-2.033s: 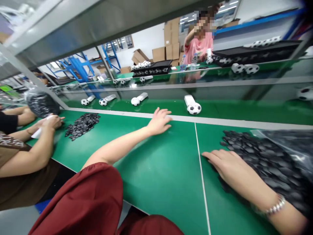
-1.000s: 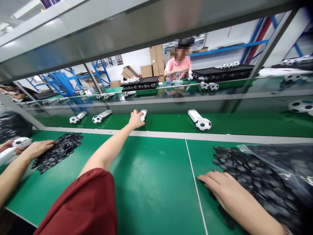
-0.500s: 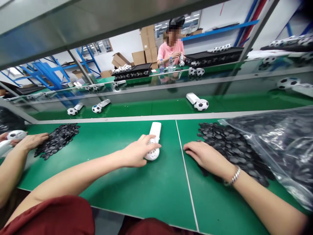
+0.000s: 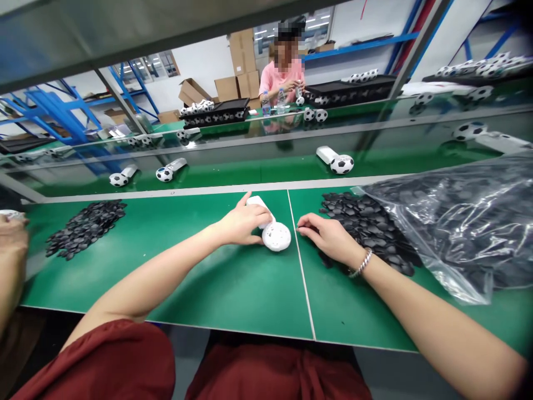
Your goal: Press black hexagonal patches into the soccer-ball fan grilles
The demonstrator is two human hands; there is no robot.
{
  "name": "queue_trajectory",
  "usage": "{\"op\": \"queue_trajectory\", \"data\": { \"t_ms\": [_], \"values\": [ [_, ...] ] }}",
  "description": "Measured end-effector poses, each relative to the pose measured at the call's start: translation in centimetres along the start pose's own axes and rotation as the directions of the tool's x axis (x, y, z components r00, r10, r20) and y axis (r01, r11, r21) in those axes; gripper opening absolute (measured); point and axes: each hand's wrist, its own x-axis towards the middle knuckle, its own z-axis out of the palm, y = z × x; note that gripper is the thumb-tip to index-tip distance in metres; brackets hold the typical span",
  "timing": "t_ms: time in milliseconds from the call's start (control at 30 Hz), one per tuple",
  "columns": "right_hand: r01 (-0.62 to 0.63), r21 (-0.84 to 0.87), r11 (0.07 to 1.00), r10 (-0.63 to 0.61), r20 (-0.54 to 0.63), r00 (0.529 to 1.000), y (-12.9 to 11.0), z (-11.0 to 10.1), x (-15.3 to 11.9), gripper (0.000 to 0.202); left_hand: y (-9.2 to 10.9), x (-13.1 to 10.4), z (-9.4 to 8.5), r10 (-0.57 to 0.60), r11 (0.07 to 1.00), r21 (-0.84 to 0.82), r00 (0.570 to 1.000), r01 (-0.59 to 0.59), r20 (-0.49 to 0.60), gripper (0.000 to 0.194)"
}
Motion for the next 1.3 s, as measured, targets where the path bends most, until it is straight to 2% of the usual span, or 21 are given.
{"op": "queue_trajectory", "data": {
  "t_ms": [133, 200, 300, 367, 467, 567, 667, 767, 833, 900, 1000, 1133, 1300],
  "values": [
    [-0.011, 0.042, 0.999, 0.017, -0.127, 0.992, 0.3, 0.0, 0.2, 0.016, 1.0, 2.0, 1.5, -0.043, 0.998, -0.058, 0.995, 0.038, -0.094, 0.053],
    [-0.049, 0.092, 0.995, 0.063, -0.155, 0.986, 0.5, -0.1, 0.3, 0.015, 1.7, 2.7, 1.8, -0.075, 0.995, -0.072, 0.994, 0.069, -0.080, 0.054],
    [-0.104, 0.183, 0.978, 0.136, -0.171, 0.976, 0.6, -0.3, 0.3, 0.013, 2.8, 3.3, 1.9, -0.154, 0.988, 0.012, 0.986, 0.155, -0.065, 0.059],
    [-0.067, 0.145, 0.987, 0.099, -0.221, 0.970, 0.5, -0.5, 0.3, 0.011, 3.3, 3.3, 2.1, -0.230, 0.971, 0.057, 0.972, 0.233, -0.057, 0.063],
    [-0.004, 0.053, 0.999, 0.019, -0.282, 0.959, 0.2, -0.6, 0.3, 0.009, 3.6, 3.0, 2.4, -0.356, 0.934, 0.037, 0.934, 0.355, 0.034, 0.060],
    [-0.015, 0.071, 0.997, 0.034, -0.270, 0.962, 0.0, -0.7, 0.3, 0.013, 3.9, 2.8, 2.5, -0.416, 0.909, -0.001, 0.906, 0.417, 0.075, 0.055],
    [-0.020, 0.113, 0.993, 0.045, -0.228, 0.973, -0.3, -0.8, 0.2, 0.019, 4.5, 2.7, 2.2, -0.491, 0.870, -0.035, 0.870, 0.493, 0.049, 0.062],
    [-0.021, 0.185, 0.982, 0.057, -0.195, 0.979, -0.8, -0.9, 0.0, 0.019, 4.9, 2.7, 1.8, -0.563, 0.823, -0.041, 0.823, 0.566, 0.076, 0.068],
    [-0.036, 0.226, 0.974, 0.077, -0.176, 0.981, -1.0, -0.7, -0.2, 0.016, 4.9, 2.6, 1.7, -0.553, 0.828, -0.062, 0.829, 0.558, 0.079, 0.064],
    [-0.059, 0.240, 0.969, 0.094, -0.139, 0.986, -1.2, -0.4, -0.3, 0.014, 4.8, 2.6, 1.7, -0.517, 0.849, -0.103, 0.855, 0.519, 0.051, 0.061],
    [-0.037, 0.202, 0.979, 0.058, -0.096, 0.994, -1.4, 0.0, -0.5, 0.010, 4.5, 2.6, 1.8, -0.477, 0.860, -0.191, 0.879, 0.473, 0.029, 0.064],
    [0.049, 0.129, 0.990, -0.036, -0.097, 0.995, -1.5, 0.2, -0.7, 0.007, 4.4, 2.6, 1.9, -0.479, 0.826, -0.308, 0.876, 0.472, 0.057, 0.067],
    [0.138, 0.072, 0.988, -0.132, -0.082, 0.988, -1.9, 0.1, -0.8, 0.014, 4.5, 2.5, 2.0, -0.496, 0.804, -0.346, 0.866, 0.484, 0.059, 0.064]
  ]
}}
